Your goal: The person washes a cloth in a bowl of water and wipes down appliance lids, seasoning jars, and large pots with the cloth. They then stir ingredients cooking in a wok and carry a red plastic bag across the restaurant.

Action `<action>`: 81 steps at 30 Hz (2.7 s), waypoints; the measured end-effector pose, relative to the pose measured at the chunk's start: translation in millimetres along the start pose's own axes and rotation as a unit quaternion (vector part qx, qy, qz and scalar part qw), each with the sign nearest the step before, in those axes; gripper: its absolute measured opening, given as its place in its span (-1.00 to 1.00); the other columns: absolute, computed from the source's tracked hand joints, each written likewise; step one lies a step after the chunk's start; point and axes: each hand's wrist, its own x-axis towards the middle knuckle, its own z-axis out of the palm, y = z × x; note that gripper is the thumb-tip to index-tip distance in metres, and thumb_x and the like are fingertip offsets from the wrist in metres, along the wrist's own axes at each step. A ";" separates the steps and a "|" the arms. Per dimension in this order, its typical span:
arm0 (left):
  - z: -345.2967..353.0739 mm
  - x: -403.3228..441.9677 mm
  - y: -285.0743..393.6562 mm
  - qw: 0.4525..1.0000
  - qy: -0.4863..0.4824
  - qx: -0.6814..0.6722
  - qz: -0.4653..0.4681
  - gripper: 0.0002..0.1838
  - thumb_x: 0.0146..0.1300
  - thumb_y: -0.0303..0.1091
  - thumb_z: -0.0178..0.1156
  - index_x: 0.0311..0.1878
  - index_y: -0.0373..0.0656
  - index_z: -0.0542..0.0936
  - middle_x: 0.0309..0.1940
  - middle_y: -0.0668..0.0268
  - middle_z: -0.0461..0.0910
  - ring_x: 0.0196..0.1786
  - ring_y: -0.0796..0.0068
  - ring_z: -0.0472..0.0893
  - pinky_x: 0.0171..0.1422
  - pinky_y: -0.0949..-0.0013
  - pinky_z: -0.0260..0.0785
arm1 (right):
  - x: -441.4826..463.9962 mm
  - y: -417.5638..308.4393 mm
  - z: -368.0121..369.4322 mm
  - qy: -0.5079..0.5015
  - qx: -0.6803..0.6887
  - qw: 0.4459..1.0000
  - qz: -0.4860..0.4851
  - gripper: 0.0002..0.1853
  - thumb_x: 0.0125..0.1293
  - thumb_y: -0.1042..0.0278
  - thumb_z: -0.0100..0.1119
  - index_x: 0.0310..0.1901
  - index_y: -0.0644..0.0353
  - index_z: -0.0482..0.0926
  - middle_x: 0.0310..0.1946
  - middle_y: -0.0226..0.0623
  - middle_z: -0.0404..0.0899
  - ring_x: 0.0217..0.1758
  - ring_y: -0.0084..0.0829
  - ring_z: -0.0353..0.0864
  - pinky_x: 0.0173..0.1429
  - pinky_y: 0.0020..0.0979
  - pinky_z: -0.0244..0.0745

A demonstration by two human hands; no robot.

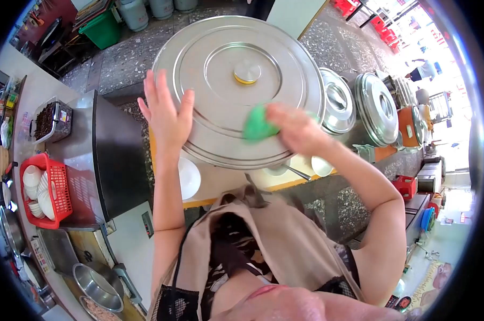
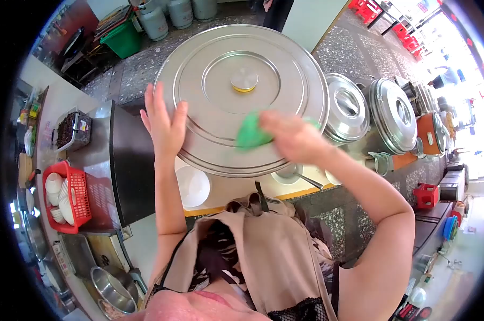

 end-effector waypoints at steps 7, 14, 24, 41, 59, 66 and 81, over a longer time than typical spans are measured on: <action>4.0 -0.3 0.6 0.992 -0.023 0.120 0.030 -0.29 0.14 -0.04 0.17 0.32 -0.10 0.22 0.38 0.07 0.08 0.45 0.09 0.03 0.44 -0.09 -0.15 | 138.5 120.3 -11.5 0.030 -0.169 0.976 -0.136 -0.58 0.03 0.58 0.02 0.01 0.24 0.51 0.14 -0.34 0.44 0.06 -0.19 0.40 0.14 -0.25 0.40; 6.9 2.2 -2.1 0.995 0.005 0.096 0.016 -0.30 0.14 -0.05 0.16 0.29 -0.18 0.24 0.33 0.01 0.17 0.41 0.03 0.11 0.41 -0.09 -0.06 | 84.6 29.4 -30.5 -0.242 -0.210 0.947 0.031 -0.90 -0.12 0.48 0.08 -0.50 0.25 0.55 -0.34 -0.03 0.47 -0.21 -0.06 0.51 -0.13 -0.15 0.47; 2.2 -2.6 -0.7 0.998 0.030 0.054 -0.006 -0.28 0.23 0.03 0.06 0.34 -0.21 0.17 0.36 -0.04 0.08 0.43 -0.05 0.03 0.44 -0.06 -0.16 | 183.7 95.8 -33.0 -0.155 -0.335 0.912 -0.177 -0.89 -0.09 0.52 0.15 -0.47 0.11 0.60 -0.29 -0.28 0.54 -0.09 -0.25 0.50 -0.02 -0.30 0.46; 7.7 2.4 -13.6 0.995 0.016 0.089 -0.031 -0.33 0.34 0.11 -0.14 0.37 -0.13 0.14 0.38 0.03 0.07 0.45 0.03 0.00 0.44 -0.07 -0.19 | 183.0 85.8 -21.9 -0.117 -0.238 0.964 0.035 -0.85 -0.03 0.48 0.09 -0.41 0.24 0.62 -0.32 -0.10 0.61 -0.14 -0.10 0.58 -0.27 -0.15 0.58; 21.1 -9.2 -20.1 0.936 0.339 -0.075 -0.062 -0.46 0.30 -0.19 0.01 0.24 -0.33 0.26 0.19 0.01 0.34 0.27 0.06 0.29 0.31 0.10 0.10 | 235.7 166.4 34.9 0.124 -0.081 0.987 0.068 -0.47 0.30 0.09 -0.09 0.19 0.30 0.33 0.24 0.05 0.28 0.26 0.05 0.28 0.32 -0.13 0.21; -78.9 -75.9 -43.7 0.946 0.289 -0.092 0.119 -0.44 0.31 -0.17 -0.03 0.27 -0.33 0.23 0.22 0.00 0.31 0.34 -0.06 0.20 0.42 0.01 -0.04 | 120.0 -101.5 34.5 -0.156 0.014 0.940 -0.304 -0.53 0.17 0.49 0.02 0.17 0.10 0.42 0.24 -0.09 0.32 0.33 -0.02 0.24 0.36 -0.12 0.19; -300.3 -207.6 -303.7 0.980 0.189 -0.011 -0.055 -0.61 0.17 -0.51 0.13 0.10 -0.31 0.41 0.03 0.05 0.47 0.12 0.04 0.45 0.22 0.21 0.27 | 250.3 111.4 72.6 0.090 0.017 0.945 0.313 -0.56 0.22 0.34 -0.06 0.12 0.27 0.48 0.02 0.04 0.53 0.11 -0.04 0.48 0.22 -0.27 0.30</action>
